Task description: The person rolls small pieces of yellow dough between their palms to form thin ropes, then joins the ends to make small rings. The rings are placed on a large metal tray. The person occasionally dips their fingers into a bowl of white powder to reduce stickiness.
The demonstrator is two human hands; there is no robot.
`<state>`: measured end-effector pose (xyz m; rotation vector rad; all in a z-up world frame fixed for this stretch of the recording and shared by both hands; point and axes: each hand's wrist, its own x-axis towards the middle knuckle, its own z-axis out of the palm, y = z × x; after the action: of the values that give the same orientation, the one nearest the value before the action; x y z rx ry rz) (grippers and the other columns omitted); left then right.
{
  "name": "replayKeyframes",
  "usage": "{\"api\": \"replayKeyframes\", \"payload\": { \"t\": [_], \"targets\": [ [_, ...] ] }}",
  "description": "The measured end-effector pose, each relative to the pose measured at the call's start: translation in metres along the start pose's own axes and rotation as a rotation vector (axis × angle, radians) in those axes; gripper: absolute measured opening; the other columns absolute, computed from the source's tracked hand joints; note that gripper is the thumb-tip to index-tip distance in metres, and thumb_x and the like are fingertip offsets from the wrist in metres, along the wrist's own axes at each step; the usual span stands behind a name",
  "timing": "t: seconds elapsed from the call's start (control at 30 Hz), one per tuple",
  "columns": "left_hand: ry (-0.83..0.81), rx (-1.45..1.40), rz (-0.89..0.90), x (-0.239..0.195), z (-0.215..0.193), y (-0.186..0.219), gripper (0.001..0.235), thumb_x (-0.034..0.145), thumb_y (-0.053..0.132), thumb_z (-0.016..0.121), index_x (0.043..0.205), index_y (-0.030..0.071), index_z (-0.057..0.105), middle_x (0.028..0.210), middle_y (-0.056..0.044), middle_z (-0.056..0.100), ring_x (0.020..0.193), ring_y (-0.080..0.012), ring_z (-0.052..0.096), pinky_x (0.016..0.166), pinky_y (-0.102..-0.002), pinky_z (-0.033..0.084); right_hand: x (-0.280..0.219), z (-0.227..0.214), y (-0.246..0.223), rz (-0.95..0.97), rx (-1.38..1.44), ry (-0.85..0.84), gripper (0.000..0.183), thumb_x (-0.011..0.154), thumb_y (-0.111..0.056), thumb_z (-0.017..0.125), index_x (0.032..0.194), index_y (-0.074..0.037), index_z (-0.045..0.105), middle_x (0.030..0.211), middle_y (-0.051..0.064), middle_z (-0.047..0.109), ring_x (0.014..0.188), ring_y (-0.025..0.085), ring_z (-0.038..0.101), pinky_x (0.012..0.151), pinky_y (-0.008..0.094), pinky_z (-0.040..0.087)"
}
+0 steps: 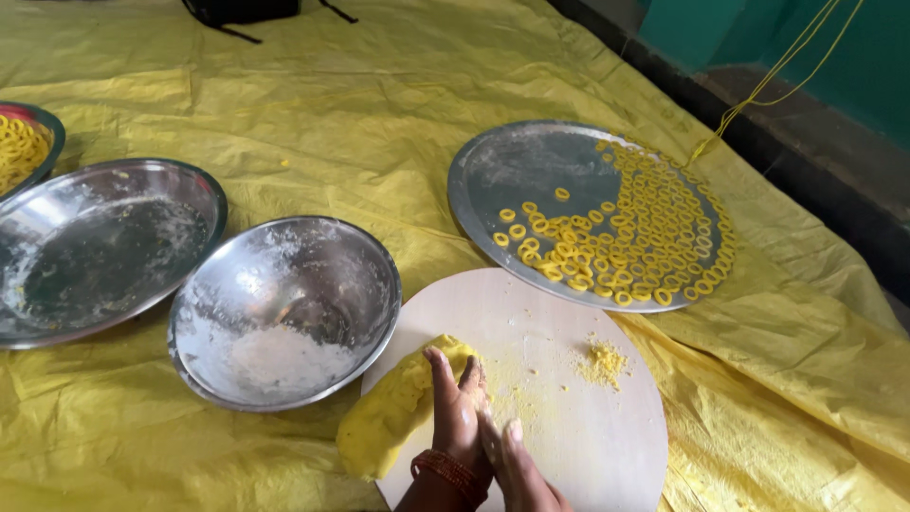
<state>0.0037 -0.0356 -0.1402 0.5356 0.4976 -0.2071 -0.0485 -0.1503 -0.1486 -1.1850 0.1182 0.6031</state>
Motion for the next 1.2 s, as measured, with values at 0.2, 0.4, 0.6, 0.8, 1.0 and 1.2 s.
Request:
{"api": "replayKeyframes", "payload": {
  "t": [0.2, 0.4, 0.6, 0.8, 1.0, 1.2],
  "targets": [
    [0.107, 0.271, -0.001, -0.022, 0.034, -0.003, 0.114, 0.084, 0.089, 0.021, 0.158, 0.003, 0.033, 0.161, -0.018, 0.042, 0.147, -0.032, 0.042, 0.119, -0.042, 0.031, -0.012, 0.023, -0.049, -0.112, -0.236, -0.08, 0.082, 0.098, -0.059, 0.033, 0.161, -0.009, 0.024, 0.172, 0.01, 0.02, 0.159, 0.019, 0.016, 0.125, 0.034, 0.013],
    [-0.014, 0.297, 0.002, -0.048, 0.052, -0.005, 0.109, 0.082, 0.086, 0.027, 0.162, 0.012, 0.018, 0.17, -0.008, 0.024, 0.157, -0.0213, 0.024, 0.124, -0.037, 0.02, -0.012, 0.037, -0.089, 0.016, -0.162, 0.186, 0.084, 0.091, -0.06, 0.04, 0.16, -0.017, 0.021, 0.171, 0.002, 0.023, 0.156, 0.017, 0.021, 0.123, 0.036, 0.018],
    [-0.246, 0.544, 0.145, -0.075, 0.088, -0.02, 0.102, 0.09, 0.079, 0.027, 0.162, 0.007, 0.014, 0.171, -0.012, 0.019, 0.16, -0.0218, 0.015, 0.126, -0.036, 0.016, 0.029, -0.011, -0.103, -0.094, -0.082, 0.263, 0.083, 0.094, -0.06, 0.039, 0.159, -0.008, 0.033, 0.167, 0.011, 0.034, 0.15, 0.029, 0.038, 0.12, 0.045, 0.029],
    [-0.284, 0.922, 0.225, -0.095, 0.1, -0.025, 0.091, 0.096, 0.068, 0.026, 0.162, 0.006, 0.016, 0.164, -0.022, 0.03, 0.154, -0.0315, 0.029, 0.123, -0.037, 0.025, 0.073, -0.068, -0.105, -0.006, 0.107, 0.23, 0.081, 0.098, -0.057, 0.041, 0.156, -0.002, 0.032, 0.165, 0.016, 0.035, 0.152, 0.028, 0.034, 0.124, 0.045, 0.022],
    [-0.277, 0.789, 0.417, -0.087, 0.096, -0.022, 0.096, 0.095, 0.068, 0.031, 0.165, 0.01, 0.0, 0.174, -0.013, 0.003, 0.16, -0.0261, 0.008, 0.125, -0.038, 0.016, 0.048, -0.034, -0.097, -0.23, -0.079, 0.113, 0.082, 0.099, -0.058, 0.037, 0.155, 0.002, 0.035, 0.162, 0.013, 0.039, 0.15, 0.022, 0.036, 0.121, 0.037, 0.024],
    [-0.109, 0.4, 0.063, -0.05, 0.06, 0.007, 0.114, 0.083, 0.085, 0.032, 0.161, 0.004, 0.012, 0.17, -0.018, 0.016, 0.157, -0.0273, 0.019, 0.123, -0.041, 0.019, -0.002, 0.02, -0.066, 0.13, 0.081, 0.231, 0.076, 0.1, -0.052, 0.045, 0.15, 0.006, 0.046, 0.149, 0.025, 0.055, 0.138, 0.035, 0.055, 0.113, 0.044, 0.041]
  ]
}}
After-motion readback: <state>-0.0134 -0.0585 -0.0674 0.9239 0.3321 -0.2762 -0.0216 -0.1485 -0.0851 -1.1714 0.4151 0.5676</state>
